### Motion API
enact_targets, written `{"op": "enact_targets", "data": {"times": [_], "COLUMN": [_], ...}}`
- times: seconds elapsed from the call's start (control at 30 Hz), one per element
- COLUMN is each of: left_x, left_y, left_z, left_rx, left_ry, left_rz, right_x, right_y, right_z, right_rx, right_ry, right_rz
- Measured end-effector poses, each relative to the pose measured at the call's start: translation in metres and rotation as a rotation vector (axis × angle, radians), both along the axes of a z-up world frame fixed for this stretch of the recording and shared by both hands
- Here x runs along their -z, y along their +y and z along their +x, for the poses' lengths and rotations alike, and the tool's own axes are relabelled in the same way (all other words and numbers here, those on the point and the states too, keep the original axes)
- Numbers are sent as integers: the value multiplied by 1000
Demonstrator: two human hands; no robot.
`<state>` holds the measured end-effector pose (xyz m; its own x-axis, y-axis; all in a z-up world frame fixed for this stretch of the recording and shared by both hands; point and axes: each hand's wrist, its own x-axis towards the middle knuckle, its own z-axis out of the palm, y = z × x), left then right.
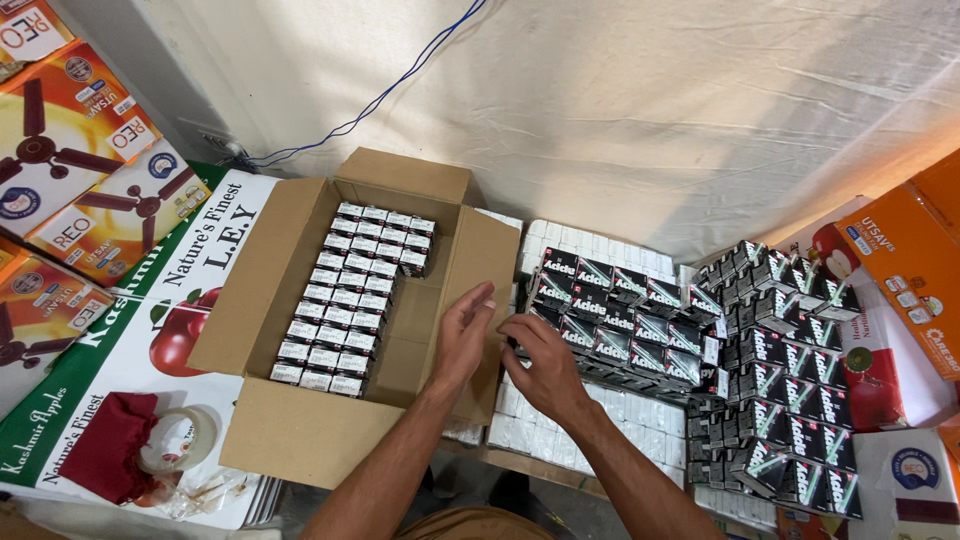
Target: The person repeatedly picks small black and white boxes from a larger cardboard box and places them onto a growing stack on the table. The hands handle the boxes one at a time, arranging them in neat rows. The task continues throughout the clip without visible completion.
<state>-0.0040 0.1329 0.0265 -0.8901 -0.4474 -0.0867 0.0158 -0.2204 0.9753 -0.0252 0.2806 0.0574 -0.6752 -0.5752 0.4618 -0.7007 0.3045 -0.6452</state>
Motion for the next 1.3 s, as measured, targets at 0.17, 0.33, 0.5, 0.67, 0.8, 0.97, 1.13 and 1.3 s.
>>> {"op": "enact_targets", "data": {"times": [0.17,0.33,0.5,0.67,0.8,0.97,1.13,1.3], "left_x": [27,8,-6,24,46,41,44,67], "left_y": [-42,-77,-107,-129,-140,-143,-139,-135], "left_z": [7,26,17,0,-10,-13,-13,-16], "left_rx": [-141,-245,-59,34,69,55,47,-97], "left_ry": [4,-10,-242,-287,-297,-314,-330,-320], "left_rz": [9,-10,637,747,844,871,853,838], "right_x": [16,22,49,78,95,97,90,69], "right_y": [-43,-92,-146,-188,-207,-214,-213,-202], "right_z": [-1,-14,-59,-94,-108,-107,-101,-82], "right_rx": [-78,-113,-70,57,172,226,241,206], "right_ry": [-73,-119,109,98,88,75,71,38], "right_rz": [57,123,527,755,909,982,995,628]}}
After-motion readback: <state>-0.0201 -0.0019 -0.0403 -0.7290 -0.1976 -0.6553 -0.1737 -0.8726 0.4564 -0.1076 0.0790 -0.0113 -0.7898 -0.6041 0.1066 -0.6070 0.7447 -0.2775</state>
